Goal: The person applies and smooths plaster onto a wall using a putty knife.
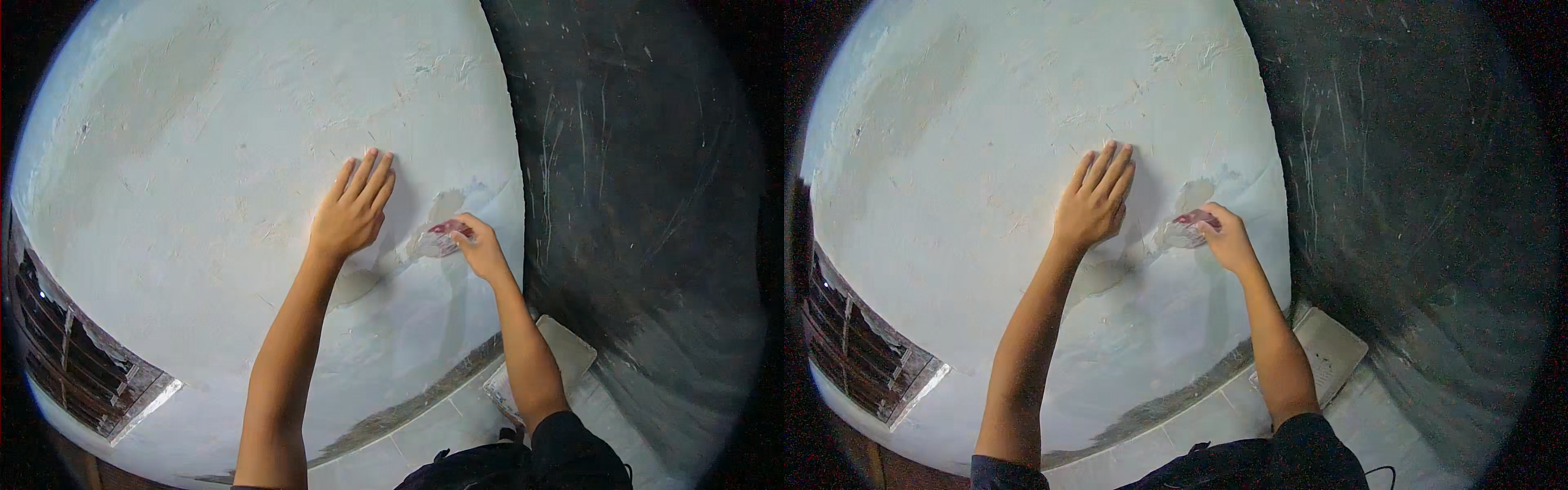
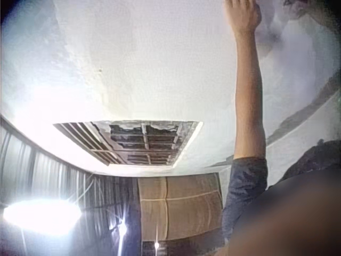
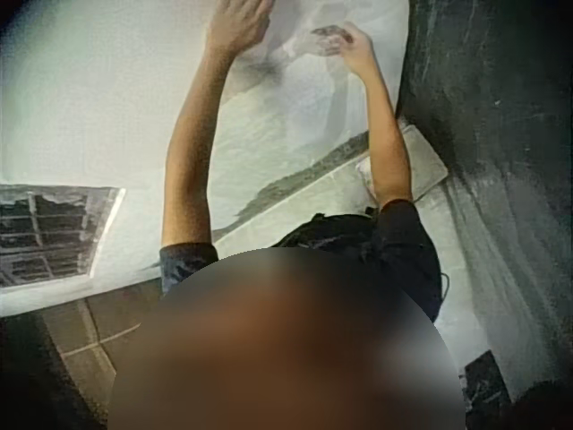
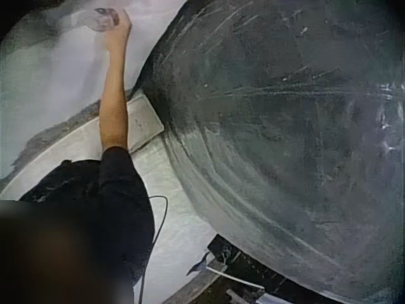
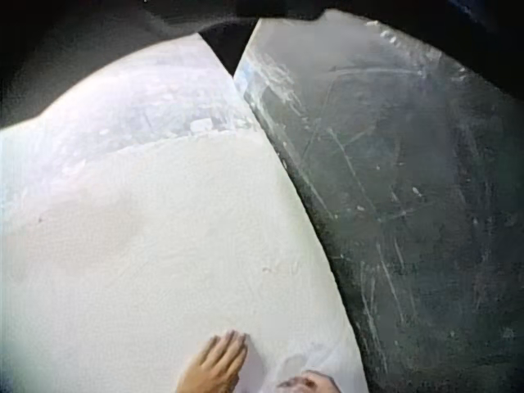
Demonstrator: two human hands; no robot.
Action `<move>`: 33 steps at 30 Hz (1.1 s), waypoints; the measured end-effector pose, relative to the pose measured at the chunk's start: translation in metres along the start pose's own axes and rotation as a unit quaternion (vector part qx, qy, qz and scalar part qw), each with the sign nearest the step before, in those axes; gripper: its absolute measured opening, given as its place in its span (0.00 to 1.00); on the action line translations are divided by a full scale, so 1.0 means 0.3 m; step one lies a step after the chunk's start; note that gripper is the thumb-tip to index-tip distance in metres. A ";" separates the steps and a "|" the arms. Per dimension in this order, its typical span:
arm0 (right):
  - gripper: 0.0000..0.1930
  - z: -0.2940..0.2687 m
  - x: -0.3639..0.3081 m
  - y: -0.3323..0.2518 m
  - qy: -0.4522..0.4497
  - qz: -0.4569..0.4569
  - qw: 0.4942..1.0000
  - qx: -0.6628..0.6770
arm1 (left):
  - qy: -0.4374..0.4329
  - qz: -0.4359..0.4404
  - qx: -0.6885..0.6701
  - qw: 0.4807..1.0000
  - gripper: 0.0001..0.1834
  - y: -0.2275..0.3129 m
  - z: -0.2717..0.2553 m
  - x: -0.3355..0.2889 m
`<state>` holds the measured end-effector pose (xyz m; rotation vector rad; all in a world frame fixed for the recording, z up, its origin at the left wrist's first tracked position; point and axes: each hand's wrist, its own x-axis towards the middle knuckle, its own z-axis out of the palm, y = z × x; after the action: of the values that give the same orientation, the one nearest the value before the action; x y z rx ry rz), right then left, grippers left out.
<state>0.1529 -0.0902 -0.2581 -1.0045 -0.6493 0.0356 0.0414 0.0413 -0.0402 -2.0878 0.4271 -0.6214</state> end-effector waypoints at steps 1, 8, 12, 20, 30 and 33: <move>0.11 -0.004 0.015 0.002 -0.009 -0.018 0.999 -0.049 | 0.005 0.001 -0.005 1.000 0.30 0.003 -0.001 0.003; 0.13 -0.052 0.078 -0.084 0.025 -0.050 0.998 -0.034 | 0.007 -0.001 0.004 1.000 0.30 0.001 0.000 -0.003; 0.14 -0.016 0.082 -0.069 -0.094 -0.034 0.990 -0.099 | 0.018 0.007 0.009 1.000 0.28 -0.002 -0.004 -0.007; 0.12 0.013 0.080 -0.125 -0.100 -0.039 0.982 -0.155 | 0.015 0.004 -0.011 1.000 0.28 -0.002 -0.009 -0.012; 0.12 0.000 0.081 -0.142 0.007 0.026 0.999 0.033 | 0.015 0.007 0.014 1.000 0.29 -0.007 0.001 -0.018; 0.12 -0.040 0.075 -0.068 0.055 -0.008 0.998 0.023 | -0.001 0.003 0.010 1.000 0.30 -0.001 -0.001 -0.008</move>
<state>0.1722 -0.1037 -0.2354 -0.9507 -0.5542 -0.0191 0.0392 0.0426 -0.0405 -2.0674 0.4241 -0.6164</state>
